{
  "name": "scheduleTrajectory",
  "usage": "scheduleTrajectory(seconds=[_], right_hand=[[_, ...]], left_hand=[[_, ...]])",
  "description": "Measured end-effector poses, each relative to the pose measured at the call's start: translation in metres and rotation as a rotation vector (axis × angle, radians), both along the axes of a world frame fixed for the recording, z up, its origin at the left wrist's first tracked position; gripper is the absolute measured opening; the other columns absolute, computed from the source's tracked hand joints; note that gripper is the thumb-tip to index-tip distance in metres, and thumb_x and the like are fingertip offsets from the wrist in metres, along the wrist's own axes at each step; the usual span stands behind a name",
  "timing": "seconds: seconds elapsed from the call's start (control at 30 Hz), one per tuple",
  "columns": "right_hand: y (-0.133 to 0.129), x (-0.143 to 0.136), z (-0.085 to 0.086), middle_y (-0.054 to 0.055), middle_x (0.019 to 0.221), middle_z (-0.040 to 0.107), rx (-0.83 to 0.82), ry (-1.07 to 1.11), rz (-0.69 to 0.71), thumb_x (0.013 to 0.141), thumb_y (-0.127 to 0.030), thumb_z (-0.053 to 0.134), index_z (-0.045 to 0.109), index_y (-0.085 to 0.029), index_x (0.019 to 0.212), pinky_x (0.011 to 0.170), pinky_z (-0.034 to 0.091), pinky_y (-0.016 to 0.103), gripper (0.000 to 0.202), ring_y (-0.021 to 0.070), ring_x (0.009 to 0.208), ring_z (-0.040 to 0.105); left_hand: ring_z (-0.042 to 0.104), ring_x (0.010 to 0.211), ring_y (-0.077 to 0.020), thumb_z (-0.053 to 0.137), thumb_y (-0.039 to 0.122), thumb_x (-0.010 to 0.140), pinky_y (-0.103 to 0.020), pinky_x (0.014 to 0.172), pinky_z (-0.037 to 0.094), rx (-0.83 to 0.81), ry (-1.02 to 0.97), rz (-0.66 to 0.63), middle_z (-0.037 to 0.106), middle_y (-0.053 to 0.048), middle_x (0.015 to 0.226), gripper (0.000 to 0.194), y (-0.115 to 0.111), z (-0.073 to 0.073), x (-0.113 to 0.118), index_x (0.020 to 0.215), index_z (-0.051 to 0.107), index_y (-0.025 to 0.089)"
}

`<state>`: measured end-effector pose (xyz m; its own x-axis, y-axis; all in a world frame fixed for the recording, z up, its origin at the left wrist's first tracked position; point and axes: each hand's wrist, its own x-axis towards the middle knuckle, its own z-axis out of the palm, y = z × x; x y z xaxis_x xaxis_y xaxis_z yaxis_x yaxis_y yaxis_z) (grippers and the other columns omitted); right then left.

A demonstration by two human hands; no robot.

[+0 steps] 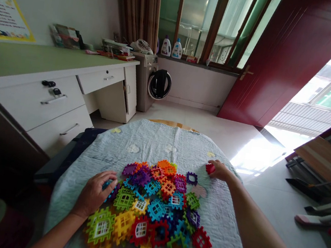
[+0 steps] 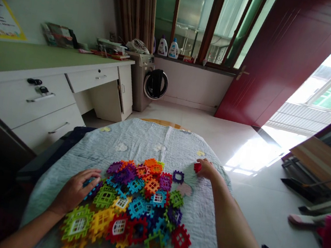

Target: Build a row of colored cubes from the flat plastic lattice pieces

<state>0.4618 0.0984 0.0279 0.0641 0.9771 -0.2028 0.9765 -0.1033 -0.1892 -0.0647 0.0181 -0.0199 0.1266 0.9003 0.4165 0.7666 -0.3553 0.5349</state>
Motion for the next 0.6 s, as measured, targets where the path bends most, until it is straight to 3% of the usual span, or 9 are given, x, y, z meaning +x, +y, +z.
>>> scheduleTrajectory(seconds=[0.2,0.6], right_hand=[[0.0011,0.0043,-0.0023,0.011,0.116,0.062,-0.005,0.015,0.022,0.060,-0.016,0.070,0.068,-0.018,0.117,0.087,0.045,0.032,0.057,0.0247,0.100,0.061],[0.0016,-0.0027,-0.0014,0.012,0.113,0.061,-0.043,-0.019,0.035,0.060,-0.016,0.068,0.067,-0.018,0.116,0.080,0.044,0.032,0.056,0.0259,0.097,0.059]], left_hand=[[0.068,0.099,-0.0251,0.050,0.050,0.087,-0.039,0.093,0.054,-0.011,0.001,0.000,0.073,-0.008,0.101,0.034,0.0002,-0.0014,-0.0013,0.083,0.068,0.022],[0.068,0.098,-0.0251,0.051,0.049,0.087,-0.040,0.092,0.054,-0.005,-0.009,0.007,0.073,-0.008,0.102,0.033,0.0001,-0.0013,-0.0007,0.082,0.068,0.022]])
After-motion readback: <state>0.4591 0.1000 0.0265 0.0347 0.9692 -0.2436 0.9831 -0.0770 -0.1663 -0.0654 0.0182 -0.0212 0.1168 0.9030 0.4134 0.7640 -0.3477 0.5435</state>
